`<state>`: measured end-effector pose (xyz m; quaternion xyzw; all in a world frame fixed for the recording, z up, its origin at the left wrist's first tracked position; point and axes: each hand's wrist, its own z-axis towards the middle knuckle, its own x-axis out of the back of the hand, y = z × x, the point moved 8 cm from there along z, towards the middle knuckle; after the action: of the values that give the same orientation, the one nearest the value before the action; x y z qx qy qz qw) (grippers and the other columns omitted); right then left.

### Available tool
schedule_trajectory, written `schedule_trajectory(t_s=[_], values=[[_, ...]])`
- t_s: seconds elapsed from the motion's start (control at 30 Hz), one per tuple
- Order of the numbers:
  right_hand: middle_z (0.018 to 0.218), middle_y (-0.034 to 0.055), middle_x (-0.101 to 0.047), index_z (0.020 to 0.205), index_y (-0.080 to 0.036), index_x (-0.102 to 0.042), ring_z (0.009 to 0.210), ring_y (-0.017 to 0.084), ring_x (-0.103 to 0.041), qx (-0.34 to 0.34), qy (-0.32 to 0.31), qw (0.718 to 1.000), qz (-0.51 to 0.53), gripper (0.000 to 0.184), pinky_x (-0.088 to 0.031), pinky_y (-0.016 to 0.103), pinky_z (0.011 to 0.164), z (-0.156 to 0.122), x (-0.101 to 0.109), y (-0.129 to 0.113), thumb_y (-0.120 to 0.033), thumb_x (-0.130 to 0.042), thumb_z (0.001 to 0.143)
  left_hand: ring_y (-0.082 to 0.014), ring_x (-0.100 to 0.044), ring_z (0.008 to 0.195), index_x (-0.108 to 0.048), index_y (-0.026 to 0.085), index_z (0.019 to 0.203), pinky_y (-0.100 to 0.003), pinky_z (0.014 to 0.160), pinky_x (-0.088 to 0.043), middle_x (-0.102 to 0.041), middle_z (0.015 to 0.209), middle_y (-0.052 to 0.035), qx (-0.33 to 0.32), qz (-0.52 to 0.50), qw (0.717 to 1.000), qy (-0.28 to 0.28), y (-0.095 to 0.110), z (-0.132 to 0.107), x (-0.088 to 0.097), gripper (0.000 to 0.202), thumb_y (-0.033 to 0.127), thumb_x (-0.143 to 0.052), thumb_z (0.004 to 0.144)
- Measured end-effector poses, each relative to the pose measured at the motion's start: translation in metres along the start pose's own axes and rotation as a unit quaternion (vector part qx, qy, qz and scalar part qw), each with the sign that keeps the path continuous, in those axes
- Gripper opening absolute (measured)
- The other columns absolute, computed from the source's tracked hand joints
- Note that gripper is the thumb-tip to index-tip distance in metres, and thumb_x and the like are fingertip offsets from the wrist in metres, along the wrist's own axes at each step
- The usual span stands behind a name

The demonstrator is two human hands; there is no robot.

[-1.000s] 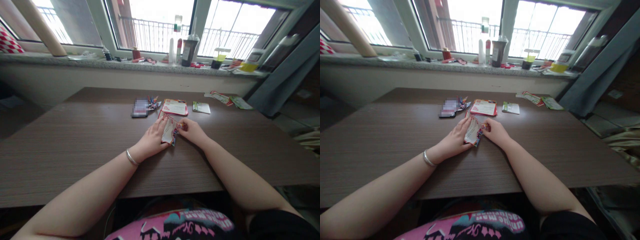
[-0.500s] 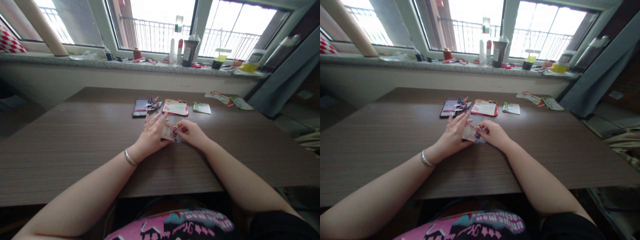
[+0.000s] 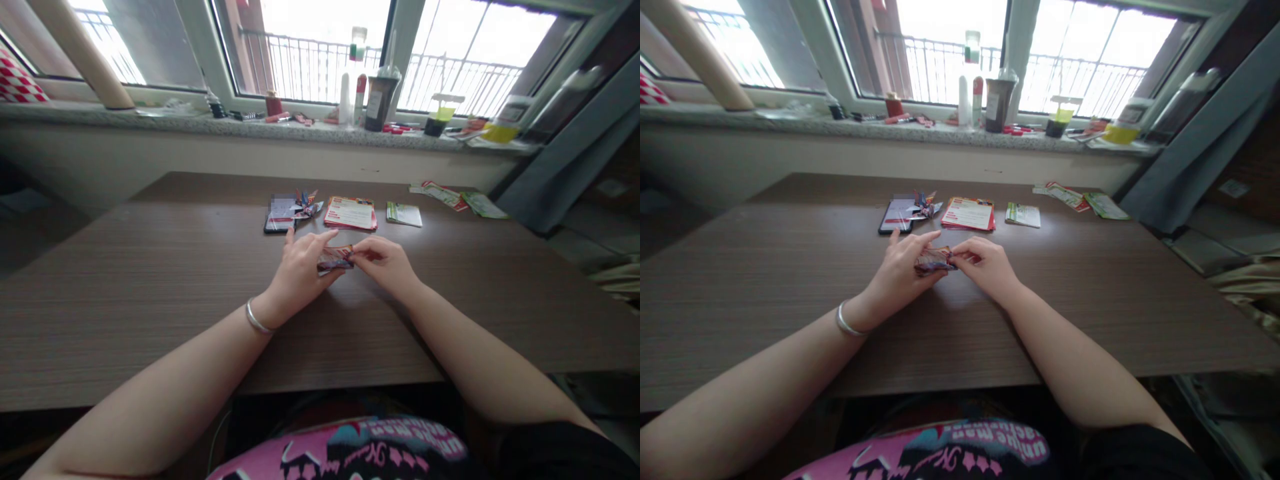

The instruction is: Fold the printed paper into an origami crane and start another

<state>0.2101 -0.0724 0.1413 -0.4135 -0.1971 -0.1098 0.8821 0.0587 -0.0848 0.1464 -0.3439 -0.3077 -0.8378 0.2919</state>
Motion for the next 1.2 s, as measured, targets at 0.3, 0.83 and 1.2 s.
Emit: schedule_trajectory(t_s=[0.3, 0.83, 1.2], values=[[0.097, 0.004, -0.071, 0.099, -0.022, -0.066, 0.089, 0.017, -0.067, -0.064, -0.02, 0.996, 0.063, 0.016, -0.055, 0.029, 0.071, -0.003, -0.004, 0.007, -0.024, -0.058, 0.084, -0.0191, -0.058, 0.091, -0.066, 0.022, 0.092, -0.048, 0.103, -0.04, -0.062, 0.093, -0.0025, 0.008, -0.094, 0.994, 0.062, -0.001, 0.003, 0.01, 0.018, 0.03, -0.074, 0.078], [0.092, 0.0048, -0.073, 0.09, -0.024, -0.074, 0.085, 0.015, -0.067, 0.032, 0.006, 0.999, -0.006, 0.01, -0.056, 0.028, 0.067, -0.003, 0.0, -0.013, -0.028, -0.069, 0.083, -0.0194, -0.067, 0.09, -0.066, 0.023, 0.093, -0.057, 0.112, -0.026, -0.074, 0.096, -0.0022, 0.031, -0.179, 0.983, 0.031, -0.003, 0.003, 0.004, 0.011, 0.025, -0.069, 0.082], [0.086, 0.0043, -0.073, 0.086, -0.025, -0.076, 0.08, 0.015, -0.067, 0.053, 0.031, 0.998, -0.003, 0.009, -0.056, 0.029, 0.066, -0.003, 0.001, -0.019, -0.027, -0.068, 0.084, -0.0178, -0.068, 0.091, -0.067, 0.022, 0.084, -0.054, 0.112, -0.027, -0.074, 0.094, -0.0011, 0.015, -0.185, 0.981, 0.051, -0.003, 0.002, 0.004, 0.004, 0.026, -0.069, 0.083]])
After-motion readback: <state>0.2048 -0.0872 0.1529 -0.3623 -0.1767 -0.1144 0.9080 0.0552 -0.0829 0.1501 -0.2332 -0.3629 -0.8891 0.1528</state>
